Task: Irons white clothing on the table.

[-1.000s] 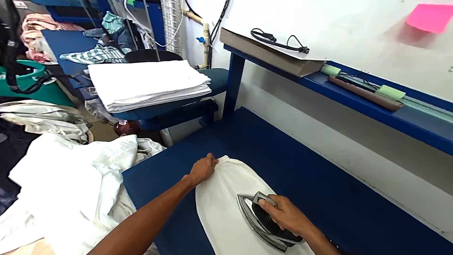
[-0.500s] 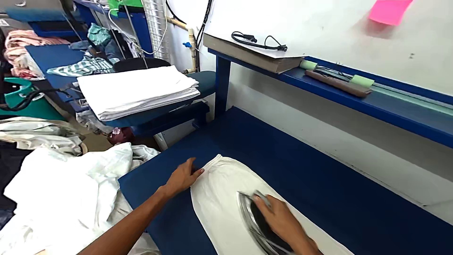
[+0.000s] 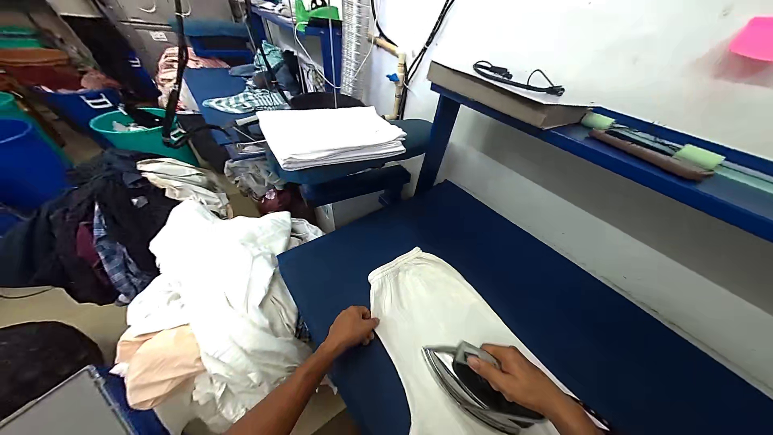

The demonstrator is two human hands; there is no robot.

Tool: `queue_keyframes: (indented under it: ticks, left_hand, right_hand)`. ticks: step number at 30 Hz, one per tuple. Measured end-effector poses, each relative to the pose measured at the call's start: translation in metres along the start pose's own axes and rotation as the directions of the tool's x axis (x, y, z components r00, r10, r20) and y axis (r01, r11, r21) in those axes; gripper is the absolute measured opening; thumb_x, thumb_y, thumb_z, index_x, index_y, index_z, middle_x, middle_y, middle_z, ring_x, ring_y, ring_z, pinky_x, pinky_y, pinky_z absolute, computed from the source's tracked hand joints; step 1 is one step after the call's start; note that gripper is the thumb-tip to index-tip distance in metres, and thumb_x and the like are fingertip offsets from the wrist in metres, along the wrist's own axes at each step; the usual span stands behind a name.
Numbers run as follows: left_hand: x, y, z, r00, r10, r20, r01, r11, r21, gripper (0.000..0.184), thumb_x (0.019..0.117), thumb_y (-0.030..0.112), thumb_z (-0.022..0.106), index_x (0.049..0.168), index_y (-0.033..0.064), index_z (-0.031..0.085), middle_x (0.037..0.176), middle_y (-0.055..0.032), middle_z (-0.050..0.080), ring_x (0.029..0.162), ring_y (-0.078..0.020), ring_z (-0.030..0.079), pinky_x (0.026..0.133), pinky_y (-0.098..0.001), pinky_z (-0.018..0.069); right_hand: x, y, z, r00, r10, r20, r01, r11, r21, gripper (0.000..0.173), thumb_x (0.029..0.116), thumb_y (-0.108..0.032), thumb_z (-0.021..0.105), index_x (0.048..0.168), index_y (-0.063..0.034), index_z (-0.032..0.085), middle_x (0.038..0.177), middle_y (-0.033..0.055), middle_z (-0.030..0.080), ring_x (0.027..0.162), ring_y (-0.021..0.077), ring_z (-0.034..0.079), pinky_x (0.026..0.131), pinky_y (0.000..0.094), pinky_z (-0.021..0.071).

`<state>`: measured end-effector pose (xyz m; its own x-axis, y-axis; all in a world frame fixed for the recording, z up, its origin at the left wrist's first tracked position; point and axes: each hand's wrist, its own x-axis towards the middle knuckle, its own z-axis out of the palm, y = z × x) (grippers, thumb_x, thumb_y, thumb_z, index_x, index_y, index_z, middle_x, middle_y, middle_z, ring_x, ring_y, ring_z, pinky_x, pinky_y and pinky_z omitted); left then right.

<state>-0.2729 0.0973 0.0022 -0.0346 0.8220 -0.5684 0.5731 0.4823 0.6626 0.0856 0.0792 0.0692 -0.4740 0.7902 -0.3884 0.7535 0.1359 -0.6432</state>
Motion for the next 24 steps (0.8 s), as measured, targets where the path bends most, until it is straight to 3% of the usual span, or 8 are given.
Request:
queue_keyframes:
  ticks: [4,7,10,12,14,17,21,24]
  left_hand:
    - [-0.006,0.001,0.000,0.999,-0.035,-0.015,0.034,0.997,-0.073,0.030,0.1039,0.034,0.061,0.101,0.0047,0.064,0.075,-0.0019,0.070,0.061,-0.0099,0.064,0.061,-0.0286,0.0530]
    - [-0.012,0.002,-0.003,0.992,0.001,-0.124,0.014,0.992,0.124,0.034,0.1035,0.039,0.060,0.106,0.0061,0.069,0.084,-0.0067,0.073,0.075,-0.0190,0.070,0.074,-0.0418,0.0581]
    - [-0.058,-0.014,0.027,0.884,0.448,-0.134,-0.348,0.820,0.454,0.036,0.0997,0.041,0.062,0.098,0.0068,0.071,0.079,-0.0109,0.070,0.075,-0.0309,0.071,0.069,-0.0576,0.0565]
    - [-0.092,-0.021,0.063,0.661,0.733,0.158,-0.700,0.528,0.481,0.036,0.0985,0.044,0.064,0.106,0.0102,0.074,0.095,-0.0091,0.073,0.089,-0.0276,0.073,0.076,-0.0519,0.0608]
    - [-0.112,-0.031,0.096,0.510,0.747,0.427,-0.844,0.339,0.416,0.035,0.0987,0.036,0.067,0.125,0.0137,0.069,0.122,-0.0137,0.068,0.113,-0.0344,0.067,0.090,-0.0534,0.0574]
    - [-0.115,-0.038,0.109,0.474,0.751,0.459,-0.852,0.260,0.455,0.017,0.0925,0.003,0.063,0.103,0.0088,0.075,0.109,-0.0154,0.070,0.103,-0.0359,0.068,0.083,-0.0503,0.0591]
    - [-0.120,-0.035,0.111,0.450,0.746,0.492,-0.837,0.160,0.523,0.015,0.0904,-0.004,0.060,0.098,0.0041,0.069,0.102,-0.0162,0.068,0.098,-0.0357,0.069,0.078,-0.0493,0.0588]
    - [-0.117,-0.047,0.111,0.409,0.811,0.419,-0.824,0.130,0.552,0.016,0.0885,-0.002,0.063,0.098,0.0077,0.071,0.100,-0.0130,0.070,0.095,-0.0320,0.070,0.075,-0.0463,0.0598]
  right_hand:
    - [0.063,-0.083,0.022,0.983,0.152,-0.105,-0.149,0.988,0.036,0.059,0.1036,-0.061,0.043,0.102,-0.0056,0.064,0.077,0.0109,0.062,0.068,0.0260,0.064,0.068,0.0475,0.0544]
    - [0.115,-0.126,0.031,0.970,0.162,-0.183,-0.167,0.986,-0.016,0.066,0.1026,-0.066,0.039,0.104,-0.0067,0.067,0.089,0.0163,0.068,0.083,0.0335,0.069,0.073,0.0568,0.0547]
    - [0.128,-0.126,0.035,0.985,0.118,-0.124,-0.111,0.992,0.057,0.071,0.1022,-0.069,0.036,0.100,-0.0040,0.064,0.082,0.0171,0.065,0.072,0.0334,0.067,0.064,0.0560,0.0546]
    - [0.114,-0.113,0.030,0.994,0.088,-0.068,-0.081,0.992,0.101,0.068,0.1030,-0.068,0.036,0.095,-0.0041,0.059,0.071,0.0130,0.060,0.058,0.0269,0.062,0.055,0.0477,0.0529]
    - [0.088,-0.098,0.030,0.997,0.070,-0.007,-0.070,0.993,0.090,0.065,0.1038,-0.065,0.038,0.094,-0.0043,0.058,0.068,0.0111,0.057,0.054,0.0247,0.059,0.053,0.0447,0.0513]
    - [0.048,-0.073,0.030,0.997,0.022,0.078,-0.029,0.995,0.095,0.060,0.1039,-0.062,0.043,0.092,-0.0046,0.059,0.064,0.0084,0.054,0.051,0.0215,0.055,0.051,0.0405,0.0492]
    - [-0.018,-0.038,0.032,0.981,-0.087,0.173,0.080,0.996,0.045,0.055,0.1037,-0.058,0.049,0.093,-0.0049,0.062,0.063,0.0072,0.055,0.050,0.0183,0.056,0.050,0.0370,0.0494]
    - [-0.092,-0.004,0.037,0.978,-0.090,0.189,0.100,0.994,-0.042,0.060,0.1019,-0.062,0.046,0.101,-0.0051,0.065,0.077,0.0107,0.061,0.072,0.0254,0.063,0.067,0.0487,0.0515]
